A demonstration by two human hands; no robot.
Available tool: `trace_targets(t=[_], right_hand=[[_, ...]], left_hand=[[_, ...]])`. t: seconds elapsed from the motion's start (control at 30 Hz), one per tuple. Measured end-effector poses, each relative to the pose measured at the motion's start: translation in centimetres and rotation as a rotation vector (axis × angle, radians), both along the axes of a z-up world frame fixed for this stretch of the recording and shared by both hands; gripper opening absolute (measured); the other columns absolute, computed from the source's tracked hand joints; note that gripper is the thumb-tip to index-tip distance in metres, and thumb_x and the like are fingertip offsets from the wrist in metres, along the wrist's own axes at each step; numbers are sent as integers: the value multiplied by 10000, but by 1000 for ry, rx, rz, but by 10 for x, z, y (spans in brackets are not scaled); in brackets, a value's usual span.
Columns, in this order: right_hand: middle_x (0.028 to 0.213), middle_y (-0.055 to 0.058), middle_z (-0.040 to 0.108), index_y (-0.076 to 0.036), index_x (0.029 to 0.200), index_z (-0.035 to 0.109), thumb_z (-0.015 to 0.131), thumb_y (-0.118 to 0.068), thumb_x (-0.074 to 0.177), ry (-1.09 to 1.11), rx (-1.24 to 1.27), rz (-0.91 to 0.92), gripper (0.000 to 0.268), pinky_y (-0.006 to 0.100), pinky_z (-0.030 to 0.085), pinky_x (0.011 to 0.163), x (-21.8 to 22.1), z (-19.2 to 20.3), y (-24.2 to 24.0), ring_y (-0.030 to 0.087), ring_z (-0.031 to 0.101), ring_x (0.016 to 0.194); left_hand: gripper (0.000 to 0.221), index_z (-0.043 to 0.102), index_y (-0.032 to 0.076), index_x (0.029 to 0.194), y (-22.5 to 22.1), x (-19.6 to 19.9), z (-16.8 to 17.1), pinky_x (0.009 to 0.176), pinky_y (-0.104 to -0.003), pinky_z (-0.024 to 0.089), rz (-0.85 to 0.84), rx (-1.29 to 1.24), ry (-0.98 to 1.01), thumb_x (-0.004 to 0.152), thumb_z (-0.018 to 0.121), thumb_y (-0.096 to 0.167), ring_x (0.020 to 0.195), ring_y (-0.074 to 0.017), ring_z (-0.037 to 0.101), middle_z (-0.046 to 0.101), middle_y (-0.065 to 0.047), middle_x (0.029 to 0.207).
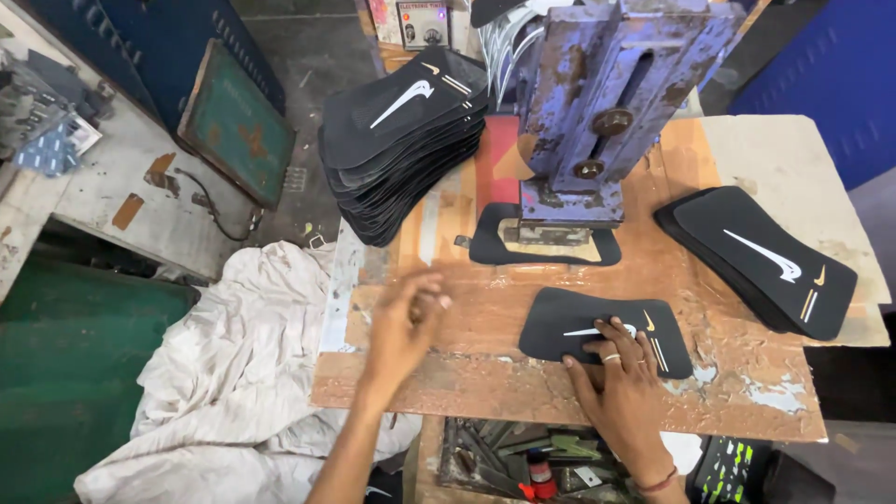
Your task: Manually feeding and stamping logos onto black fabric pieces using an industrial stamping machine.
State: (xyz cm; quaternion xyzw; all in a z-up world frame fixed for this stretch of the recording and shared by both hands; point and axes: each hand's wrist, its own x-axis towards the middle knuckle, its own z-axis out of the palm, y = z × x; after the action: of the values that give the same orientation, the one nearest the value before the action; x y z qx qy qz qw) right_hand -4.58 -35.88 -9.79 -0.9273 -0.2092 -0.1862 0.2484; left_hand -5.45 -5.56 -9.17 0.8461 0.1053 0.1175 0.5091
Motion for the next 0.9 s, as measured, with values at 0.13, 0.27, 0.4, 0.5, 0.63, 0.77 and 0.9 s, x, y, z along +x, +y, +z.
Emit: trace_targets(t=[0.13,0.27,0.4,0.5,0.63,0.77,0.9], right_hand=[[1315,135,648,-39,997,667,759,-283,847,5,-6,-12,301,554,367,1170,2,-2,2,338,543,1364],[1332,157,638,-35,1039,653,755,-271,854,12,-6,13,317,559,354,1172,-2,-1,2,351,530,1374],[1336,158,631,-37,1055,645,752,-264,864,0,17,23,315,558,341,1180,-1,-1,2,350,520,1382],[1348,156,622,-41,1055,645,751,-258,873,3,27,17,303,554,335,1186,-1,-6,0,348,512,1389],[1353,156,614,-41,1060,645,750,-252,875,11,32,16,299,551,329,1188,-1,-3,-1,349,505,1394],[1352,155,612,-45,1061,645,754,-246,872,24,35,36,297,551,323,1189,-1,0,-1,352,503,1393],[1352,155,619,-51,1064,644,755,-232,871,27,39,43,287,557,330,1188,-1,3,-1,352,511,1388]], left_hand=[[310,692,59,1184,-16,-10,-16,660,-269,575,-64,18,-178,879,748,53,810,-113,712,756,-74,1006],[300,681,52,1200,-18,-16,-19,721,-303,551,-18,110,-286,908,746,71,834,-154,691,760,-74,976],[481,575,81,1381,-15,-7,-13,610,-273,567,9,-47,-162,913,686,78,803,-110,719,767,-38,998],[544,495,65,1420,1,19,-14,599,-273,547,-13,71,-114,918,703,103,668,-124,695,745,-47,863],[541,470,79,1428,-9,69,6,514,-273,518,-44,-18,124,965,724,198,550,-118,672,724,-65,717],[390,545,81,1360,-21,118,-23,433,-271,499,-97,-323,146,999,636,196,502,-98,646,712,-32,716],[257,649,53,1211,-37,106,-16,440,-274,520,-54,-196,103,973,647,149,519,-116,686,731,-50,688]])
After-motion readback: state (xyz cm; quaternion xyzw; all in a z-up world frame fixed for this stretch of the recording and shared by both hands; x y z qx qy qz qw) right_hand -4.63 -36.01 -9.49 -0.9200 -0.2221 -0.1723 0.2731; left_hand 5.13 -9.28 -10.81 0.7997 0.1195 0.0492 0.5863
